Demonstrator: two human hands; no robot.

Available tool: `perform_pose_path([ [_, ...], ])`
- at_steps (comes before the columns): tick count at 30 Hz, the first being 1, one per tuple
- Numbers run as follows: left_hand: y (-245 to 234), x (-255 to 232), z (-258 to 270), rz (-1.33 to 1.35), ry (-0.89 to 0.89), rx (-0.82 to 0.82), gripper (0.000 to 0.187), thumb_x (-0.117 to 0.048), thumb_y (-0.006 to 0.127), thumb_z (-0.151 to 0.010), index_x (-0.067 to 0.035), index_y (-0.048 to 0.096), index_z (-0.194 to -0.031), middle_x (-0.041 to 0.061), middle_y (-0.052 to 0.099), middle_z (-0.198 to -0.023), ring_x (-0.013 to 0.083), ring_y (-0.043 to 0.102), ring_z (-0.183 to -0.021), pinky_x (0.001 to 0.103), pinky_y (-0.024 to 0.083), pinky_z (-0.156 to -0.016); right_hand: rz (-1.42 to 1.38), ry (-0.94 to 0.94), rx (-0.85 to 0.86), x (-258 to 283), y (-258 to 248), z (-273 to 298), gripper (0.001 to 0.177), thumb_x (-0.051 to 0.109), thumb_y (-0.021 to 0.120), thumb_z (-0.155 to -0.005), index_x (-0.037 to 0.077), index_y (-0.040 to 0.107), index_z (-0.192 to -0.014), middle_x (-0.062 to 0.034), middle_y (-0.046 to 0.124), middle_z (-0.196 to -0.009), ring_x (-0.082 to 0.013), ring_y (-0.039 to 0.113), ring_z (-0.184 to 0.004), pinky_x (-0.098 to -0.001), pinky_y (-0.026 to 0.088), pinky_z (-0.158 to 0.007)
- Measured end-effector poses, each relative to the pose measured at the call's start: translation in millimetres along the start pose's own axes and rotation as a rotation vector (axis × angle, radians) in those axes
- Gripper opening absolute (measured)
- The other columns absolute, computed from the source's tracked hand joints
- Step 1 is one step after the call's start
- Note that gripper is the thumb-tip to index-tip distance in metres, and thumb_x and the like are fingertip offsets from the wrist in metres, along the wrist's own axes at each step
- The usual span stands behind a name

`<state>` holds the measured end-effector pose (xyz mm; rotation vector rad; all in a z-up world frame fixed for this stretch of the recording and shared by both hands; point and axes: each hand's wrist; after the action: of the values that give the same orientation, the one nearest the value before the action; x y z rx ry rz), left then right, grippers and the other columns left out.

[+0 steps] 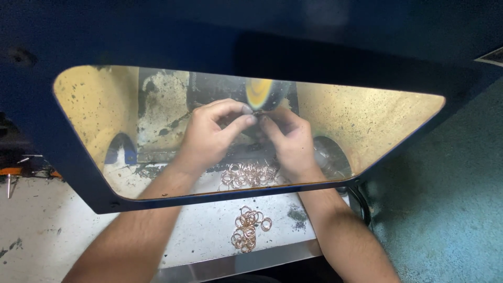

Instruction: Polishing small metal rings one by one using a bench-mounted polishing wheel inside a dust collection hood.

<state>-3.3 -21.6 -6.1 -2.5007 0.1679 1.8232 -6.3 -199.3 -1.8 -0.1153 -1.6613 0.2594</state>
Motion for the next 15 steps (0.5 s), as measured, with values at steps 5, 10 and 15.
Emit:
perform_pose_path([
  [5,8.0,16.9,-3.0,0.087,-0.168,-0.056,0.017,-0.018,0.07,-0.098,-0.003,0.076,-0.105,0.011,0.078,-0.089,0.0195,0.075,-0.084,0.037,0.062,-0.075,-0.08,0.222,-0.048,5.6,10.2,-2.6,0.024,0.02,0.064,-0.099,-0.003,0.068,-0.102,-0.0108,0.068,-0.083,-0.0166,0.066,-0.078,-0.0299,0.057,-0.067],
  [10,6.8,15.0,-2.6,0.196,-0.255,-0.056,0.022,-0.02,0.069,-0.098,-0.002,0.074,-0.109,0.012,0.078,-0.091,0.0191,0.075,-0.087,0.039,0.063,-0.083,-0.112,0.289,-0.093,28.6,19.0,0.6,0.017,0.015,0.065,-0.098,-0.002,0.067,-0.098,-0.0067,0.063,-0.08,-0.0148,0.064,-0.074,-0.0267,0.055,-0.065],
  [15,2.9,8.4,2.2,0.22,-0.259,-0.058,0.022,-0.019,0.068,-0.099,0.0,0.074,-0.11,0.015,0.078,-0.093,0.0226,0.076,-0.091,0.042,0.062,-0.086,-0.165,0.252,-0.169,-1.4,25.5,0.3,0.022,0.017,0.067,-0.098,-0.004,0.064,-0.101,-0.0082,0.062,-0.08,-0.0151,0.063,-0.075,-0.0283,0.054,-0.065],
])
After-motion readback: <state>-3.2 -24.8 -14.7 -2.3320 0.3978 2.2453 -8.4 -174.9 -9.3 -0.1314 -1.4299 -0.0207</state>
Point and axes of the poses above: each hand's wrist, its own z-axis away from the middle knuckle, its own y-axis out of the palm, x = y × z
